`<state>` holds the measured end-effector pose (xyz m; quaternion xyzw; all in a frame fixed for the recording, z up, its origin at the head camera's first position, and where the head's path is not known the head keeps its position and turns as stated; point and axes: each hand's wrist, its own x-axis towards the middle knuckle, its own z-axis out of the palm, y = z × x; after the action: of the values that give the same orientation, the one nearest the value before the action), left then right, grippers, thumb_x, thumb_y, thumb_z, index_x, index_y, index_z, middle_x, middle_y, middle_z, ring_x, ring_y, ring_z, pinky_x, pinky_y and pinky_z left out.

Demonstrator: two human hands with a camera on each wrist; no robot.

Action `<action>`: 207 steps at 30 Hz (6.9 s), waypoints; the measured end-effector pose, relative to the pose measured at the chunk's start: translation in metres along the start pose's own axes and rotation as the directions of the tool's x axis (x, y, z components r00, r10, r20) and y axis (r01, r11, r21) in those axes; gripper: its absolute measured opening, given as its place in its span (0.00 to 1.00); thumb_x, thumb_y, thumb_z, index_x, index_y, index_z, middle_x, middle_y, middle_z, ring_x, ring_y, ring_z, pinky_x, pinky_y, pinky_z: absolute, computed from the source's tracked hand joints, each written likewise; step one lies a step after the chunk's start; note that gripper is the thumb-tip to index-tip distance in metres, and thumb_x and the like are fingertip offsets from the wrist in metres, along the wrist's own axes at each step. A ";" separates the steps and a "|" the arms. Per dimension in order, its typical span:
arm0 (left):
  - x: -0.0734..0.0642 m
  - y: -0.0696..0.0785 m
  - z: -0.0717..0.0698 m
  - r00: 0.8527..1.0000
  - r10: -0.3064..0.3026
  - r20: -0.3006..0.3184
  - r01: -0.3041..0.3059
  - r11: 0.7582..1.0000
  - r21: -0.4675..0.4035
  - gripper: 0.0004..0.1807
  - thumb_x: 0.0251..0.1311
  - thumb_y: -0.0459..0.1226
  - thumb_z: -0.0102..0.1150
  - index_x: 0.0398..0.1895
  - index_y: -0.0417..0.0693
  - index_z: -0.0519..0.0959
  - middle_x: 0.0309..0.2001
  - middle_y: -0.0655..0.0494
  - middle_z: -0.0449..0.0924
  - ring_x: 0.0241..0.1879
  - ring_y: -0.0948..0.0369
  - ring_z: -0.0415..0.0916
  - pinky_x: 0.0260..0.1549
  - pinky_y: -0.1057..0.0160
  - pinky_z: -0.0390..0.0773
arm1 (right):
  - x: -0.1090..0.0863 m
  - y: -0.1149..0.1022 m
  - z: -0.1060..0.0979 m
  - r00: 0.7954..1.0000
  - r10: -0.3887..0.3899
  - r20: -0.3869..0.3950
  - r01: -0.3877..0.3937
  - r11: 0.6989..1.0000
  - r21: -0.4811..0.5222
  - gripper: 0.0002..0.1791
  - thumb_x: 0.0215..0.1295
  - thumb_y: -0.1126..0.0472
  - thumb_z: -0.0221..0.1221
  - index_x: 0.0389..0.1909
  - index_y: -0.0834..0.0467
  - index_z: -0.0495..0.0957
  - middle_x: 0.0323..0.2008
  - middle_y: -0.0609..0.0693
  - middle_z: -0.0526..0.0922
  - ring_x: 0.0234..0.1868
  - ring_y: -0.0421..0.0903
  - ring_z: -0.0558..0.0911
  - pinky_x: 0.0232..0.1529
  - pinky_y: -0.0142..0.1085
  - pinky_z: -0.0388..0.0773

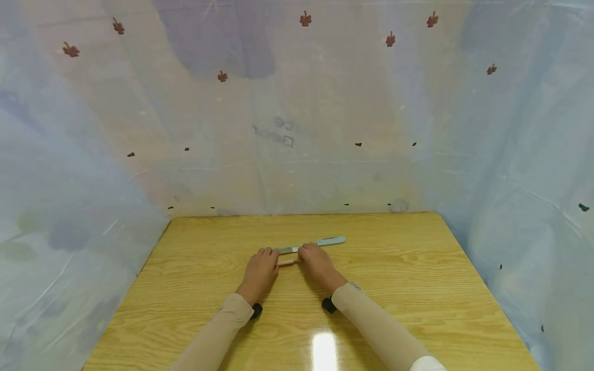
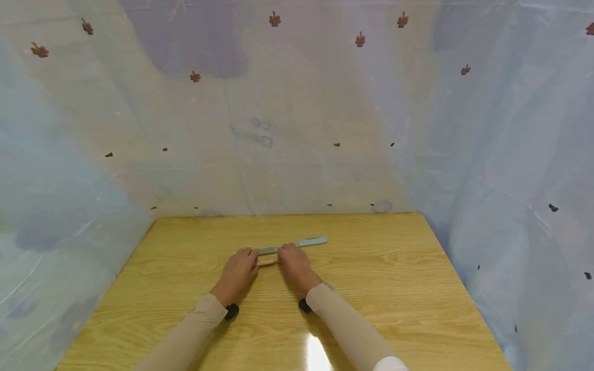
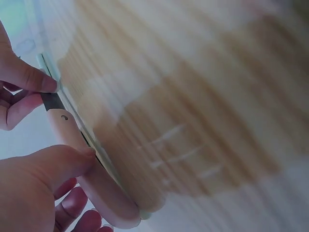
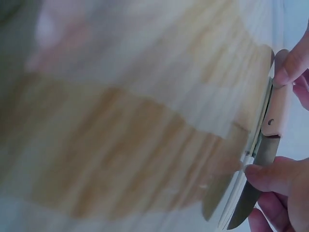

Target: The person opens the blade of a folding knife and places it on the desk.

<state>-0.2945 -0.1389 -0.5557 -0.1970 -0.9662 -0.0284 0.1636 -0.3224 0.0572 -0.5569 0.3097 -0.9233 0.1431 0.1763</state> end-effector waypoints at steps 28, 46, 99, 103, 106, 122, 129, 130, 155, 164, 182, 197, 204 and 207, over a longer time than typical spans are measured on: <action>0.004 -0.006 0.016 0.997 -0.073 -0.015 0.067 0.964 -0.257 0.06 0.58 0.34 0.62 0.28 0.49 0.74 0.27 0.58 0.70 0.28 0.59 0.67 0.25 0.61 0.69 | 0.003 0.006 0.001 0.987 0.026 0.159 -0.027 1.000 0.005 0.05 0.58 0.67 0.62 0.29 0.54 0.82 0.32 0.45 0.78 0.36 0.43 0.77 0.36 0.32 0.76; 0.003 -0.002 0.008 0.998 -0.054 -0.023 0.048 0.977 -0.206 0.06 0.54 0.34 0.60 0.26 0.51 0.72 0.25 0.59 0.68 0.26 0.60 0.63 0.23 0.62 0.65 | -0.002 0.005 -0.001 0.994 -0.010 0.108 0.012 1.000 -0.017 0.04 0.61 0.66 0.60 0.31 0.55 0.81 0.30 0.46 0.77 0.33 0.43 0.77 0.33 0.32 0.76; 0.109 0.100 0.042 0.983 0.142 0.116 -0.130 0.986 -0.104 0.11 0.65 0.39 0.51 0.48 0.50 0.76 0.41 0.56 0.73 0.39 0.58 0.70 0.37 0.60 0.75 | -0.027 0.119 -0.040 0.906 0.342 0.251 -0.395 0.896 0.203 0.16 0.65 0.70 0.53 0.53 0.67 0.74 0.50 0.61 0.76 0.54 0.58 0.73 0.52 0.49 0.71; 0.111 0.102 0.050 0.988 0.124 0.088 -0.118 0.991 -0.067 0.10 0.65 0.40 0.52 0.47 0.51 0.76 0.42 0.57 0.73 0.40 0.58 0.70 0.37 0.60 0.76 | -0.027 0.118 -0.039 0.916 0.325 0.235 -0.371 0.908 0.193 0.15 0.64 0.70 0.53 0.51 0.68 0.75 0.48 0.61 0.77 0.51 0.58 0.73 0.50 0.48 0.73; 0.112 0.104 0.053 0.991 0.121 0.065 -0.119 0.992 -0.036 0.10 0.64 0.41 0.54 0.46 0.52 0.76 0.42 0.56 0.74 0.41 0.58 0.70 0.36 0.60 0.76 | -0.027 0.118 -0.039 0.909 0.339 0.243 -0.384 0.907 0.171 0.14 0.64 0.70 0.54 0.50 0.67 0.76 0.46 0.60 0.77 0.50 0.57 0.74 0.50 0.48 0.72; 0.107 0.116 0.036 0.976 0.178 0.125 -0.192 0.976 0.108 0.09 0.65 0.41 0.53 0.45 0.51 0.76 0.41 0.55 0.75 0.43 0.58 0.72 0.40 0.58 0.76 | -0.036 0.115 -0.046 0.913 0.301 0.274 -0.369 0.897 0.244 0.12 0.61 0.69 0.58 0.46 0.65 0.79 0.41 0.56 0.78 0.46 0.52 0.77 0.48 0.45 0.74; 0.104 0.123 0.035 0.966 0.231 0.119 -0.251 0.946 0.204 0.08 0.63 0.41 0.57 0.43 0.50 0.76 0.39 0.56 0.76 0.41 0.59 0.73 0.37 0.61 0.77 | -0.041 0.118 -0.049 0.905 0.274 0.324 -0.366 0.891 0.268 0.13 0.60 0.69 0.60 0.47 0.64 0.79 0.42 0.54 0.80 0.45 0.51 0.78 0.47 0.44 0.74; 0.103 0.123 0.035 0.965 0.236 0.116 -0.255 0.945 0.204 0.09 0.62 0.42 0.58 0.42 0.50 0.76 0.39 0.56 0.76 0.40 0.59 0.73 0.37 0.61 0.77 | -0.042 0.118 -0.049 0.904 0.268 0.333 -0.365 0.889 0.276 0.13 0.60 0.69 0.60 0.47 0.64 0.79 0.42 0.55 0.80 0.44 0.50 0.78 0.46 0.44 0.75; 0.095 0.109 0.005 0.987 0.117 0.111 0.018 0.603 -0.798 0.08 0.66 0.41 0.52 0.43 0.51 0.75 0.36 0.62 0.77 0.32 0.68 0.74 0.30 0.68 0.76 | -0.051 0.106 -0.081 0.868 0.435 0.239 -0.398 0.322 0.859 0.19 0.64 0.59 0.59 0.51 0.67 0.74 0.48 0.61 0.77 0.48 0.53 0.78 0.48 0.43 0.76; 0.088 0.110 -0.007 0.978 0.020 0.210 0.197 0.266 -0.944 0.12 0.65 0.42 0.54 0.47 0.49 0.76 0.40 0.57 0.78 0.40 0.62 0.77 0.43 0.55 0.78 | -0.047 0.088 -0.089 0.834 0.445 0.325 -0.413 0.113 0.904 0.20 0.63 0.59 0.59 0.50 0.70 0.73 0.44 0.59 0.80 0.43 0.50 0.81 0.56 0.56 0.66; 0.063 0.100 -0.029 0.951 -0.031 0.306 0.303 -0.089 -0.949 0.21 0.61 0.46 0.57 0.51 0.41 0.75 0.44 0.49 0.79 0.43 0.56 0.78 0.45 0.55 0.77 | -0.041 0.043 -0.097 0.783 0.543 0.304 -0.367 0.008 0.930 0.19 0.59 0.55 0.62 0.43 0.66 0.77 0.41 0.57 0.80 0.40 0.50 0.81 0.47 0.40 0.77; 0.027 0.095 -0.055 0.925 -0.042 0.378 0.358 -0.234 -0.904 0.15 0.65 0.36 0.54 0.51 0.35 0.72 0.41 0.49 0.78 0.41 0.58 0.77 0.44 0.56 0.77 | -0.048 0.017 -0.077 0.757 0.553 0.349 -0.358 -0.096 0.929 0.16 0.59 0.58 0.63 0.39 0.68 0.79 0.35 0.56 0.81 0.35 0.48 0.81 0.42 0.38 0.79; 0.018 0.090 -0.033 0.915 -0.052 0.399 0.377 -0.234 -0.896 0.18 0.64 0.38 0.55 0.52 0.35 0.71 0.44 0.48 0.78 0.41 0.58 0.77 0.45 0.53 0.76 | -0.053 0.009 -0.065 0.743 0.562 0.364 -0.355 -0.132 0.926 0.13 0.59 0.60 0.63 0.37 0.68 0.79 0.32 0.53 0.81 0.32 0.45 0.81 0.39 0.37 0.79; 0.013 0.088 -0.018 0.913 -0.066 0.403 0.379 -0.231 -0.896 0.20 0.63 0.40 0.56 0.52 0.36 0.71 0.43 0.49 0.78 0.41 0.58 0.77 0.47 0.48 0.75 | -0.056 0.005 -0.061 0.738 0.563 0.373 -0.358 -0.142 0.923 0.12 0.61 0.61 0.61 0.37 0.68 0.79 0.31 0.52 0.81 0.32 0.44 0.81 0.38 0.36 0.79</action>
<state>-0.2660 -0.0547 -0.5348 -0.0724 -0.6217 -0.7645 -0.1545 -0.2698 0.1130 -0.5262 -0.0186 -0.6011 0.7957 -0.0720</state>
